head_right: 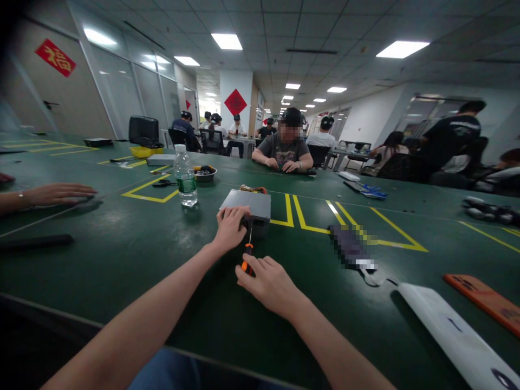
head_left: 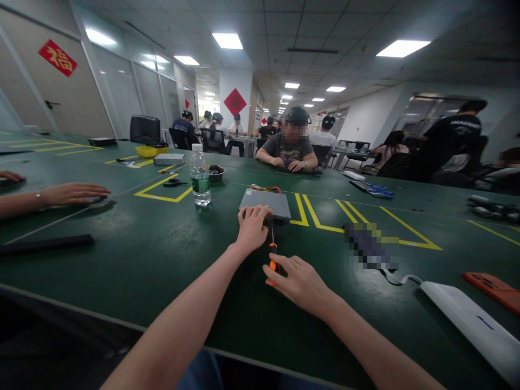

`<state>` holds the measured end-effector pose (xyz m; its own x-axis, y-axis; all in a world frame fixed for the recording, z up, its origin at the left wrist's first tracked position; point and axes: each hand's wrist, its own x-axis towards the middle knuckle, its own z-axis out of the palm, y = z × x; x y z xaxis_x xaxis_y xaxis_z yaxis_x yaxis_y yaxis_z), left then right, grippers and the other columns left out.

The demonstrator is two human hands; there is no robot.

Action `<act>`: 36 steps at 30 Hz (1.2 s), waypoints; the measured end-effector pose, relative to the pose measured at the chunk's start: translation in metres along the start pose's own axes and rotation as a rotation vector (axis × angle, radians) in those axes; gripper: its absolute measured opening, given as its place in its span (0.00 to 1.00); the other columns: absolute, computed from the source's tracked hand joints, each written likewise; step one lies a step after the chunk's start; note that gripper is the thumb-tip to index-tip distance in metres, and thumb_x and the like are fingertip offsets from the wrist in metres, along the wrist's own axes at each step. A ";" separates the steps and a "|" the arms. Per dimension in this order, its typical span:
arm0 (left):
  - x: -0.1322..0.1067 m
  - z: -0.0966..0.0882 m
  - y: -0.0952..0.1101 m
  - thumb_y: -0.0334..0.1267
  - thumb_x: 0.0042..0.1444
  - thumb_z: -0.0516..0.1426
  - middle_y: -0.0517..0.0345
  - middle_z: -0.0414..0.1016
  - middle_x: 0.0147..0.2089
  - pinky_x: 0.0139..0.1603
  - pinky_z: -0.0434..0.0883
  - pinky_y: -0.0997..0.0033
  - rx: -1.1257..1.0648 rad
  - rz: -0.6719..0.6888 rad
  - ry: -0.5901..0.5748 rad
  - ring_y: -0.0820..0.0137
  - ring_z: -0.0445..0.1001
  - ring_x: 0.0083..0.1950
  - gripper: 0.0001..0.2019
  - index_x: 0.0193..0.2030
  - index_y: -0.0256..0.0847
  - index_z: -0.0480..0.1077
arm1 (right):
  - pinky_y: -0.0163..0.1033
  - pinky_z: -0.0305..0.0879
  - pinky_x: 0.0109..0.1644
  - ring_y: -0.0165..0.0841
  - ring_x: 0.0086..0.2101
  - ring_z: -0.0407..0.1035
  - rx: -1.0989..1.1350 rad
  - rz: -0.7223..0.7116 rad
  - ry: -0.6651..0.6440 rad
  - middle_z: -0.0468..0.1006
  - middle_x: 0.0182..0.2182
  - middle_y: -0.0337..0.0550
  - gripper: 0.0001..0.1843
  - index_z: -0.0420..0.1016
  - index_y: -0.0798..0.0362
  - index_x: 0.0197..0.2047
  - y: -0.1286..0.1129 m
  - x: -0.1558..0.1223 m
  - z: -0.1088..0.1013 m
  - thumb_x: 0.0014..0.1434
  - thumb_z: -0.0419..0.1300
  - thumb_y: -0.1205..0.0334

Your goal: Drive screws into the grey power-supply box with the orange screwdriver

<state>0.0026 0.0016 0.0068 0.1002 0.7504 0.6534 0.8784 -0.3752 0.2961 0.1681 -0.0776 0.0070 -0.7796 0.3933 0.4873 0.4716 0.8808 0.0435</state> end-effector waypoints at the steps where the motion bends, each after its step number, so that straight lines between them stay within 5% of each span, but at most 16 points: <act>1: 0.000 0.000 0.001 0.26 0.47 0.52 0.63 0.69 0.54 0.61 0.49 0.56 0.000 -0.013 0.010 0.66 0.60 0.58 0.23 0.49 0.52 0.64 | 0.46 0.68 0.40 0.40 0.40 0.70 -0.008 -0.001 0.003 0.71 0.47 0.55 0.12 0.70 0.49 0.47 0.000 -0.001 0.004 0.61 0.52 0.63; 10: 0.001 0.001 -0.002 0.38 0.58 0.50 0.64 0.69 0.55 0.55 0.52 0.58 0.013 0.044 0.055 0.65 0.62 0.56 0.14 0.50 0.54 0.66 | 0.45 0.68 0.43 0.42 0.46 0.67 0.067 0.077 -0.019 0.60 0.55 0.59 0.21 0.60 0.55 0.56 -0.010 -0.003 0.002 0.60 0.50 0.61; 17: 0.001 0.000 -0.002 0.39 0.59 0.50 0.65 0.68 0.56 0.55 0.52 0.58 0.020 0.046 0.055 0.66 0.62 0.57 0.13 0.49 0.53 0.66 | 0.45 0.67 0.39 0.38 0.37 0.70 0.069 0.090 -0.008 0.66 0.54 0.56 0.13 0.63 0.54 0.48 -0.007 0.001 0.008 0.61 0.49 0.59; 23: 0.000 0.002 -0.002 0.37 0.58 0.51 0.64 0.70 0.55 0.54 0.52 0.57 0.011 0.065 0.085 0.65 0.62 0.56 0.13 0.49 0.52 0.66 | 0.45 0.66 0.47 0.40 0.47 0.66 0.072 0.058 -0.059 0.64 0.55 0.55 0.20 0.58 0.55 0.56 -0.009 0.002 0.005 0.62 0.50 0.58; 28: 0.001 0.003 -0.003 0.36 0.58 0.52 0.63 0.70 0.55 0.54 0.52 0.56 0.023 0.079 0.090 0.65 0.63 0.56 0.12 0.49 0.52 0.66 | 0.44 0.67 0.42 0.38 0.41 0.69 -0.070 -0.061 0.066 0.69 0.51 0.55 0.15 0.63 0.56 0.51 -0.005 0.003 0.002 0.62 0.49 0.60; 32: 0.001 0.004 -0.003 0.36 0.58 0.52 0.63 0.70 0.55 0.54 0.53 0.56 0.024 0.075 0.100 0.64 0.63 0.55 0.12 0.48 0.52 0.67 | 0.43 0.68 0.40 0.38 0.39 0.70 -0.025 0.040 0.271 0.71 0.48 0.57 0.14 0.61 0.56 0.48 -0.001 0.000 0.004 0.61 0.51 0.58; 36: 0.001 0.005 -0.004 0.37 0.58 0.52 0.63 0.70 0.54 0.54 0.53 0.57 0.020 0.076 0.104 0.65 0.63 0.55 0.12 0.48 0.51 0.67 | 0.44 0.69 0.42 0.40 0.43 0.69 0.028 0.088 0.174 0.68 0.49 0.58 0.16 0.61 0.56 0.47 -0.004 -0.003 0.005 0.60 0.52 0.55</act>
<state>0.0017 0.0058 0.0030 0.1185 0.6596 0.7422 0.8794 -0.4168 0.2300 0.1667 -0.0814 0.0013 -0.6518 0.4197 0.6316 0.5214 0.8528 -0.0287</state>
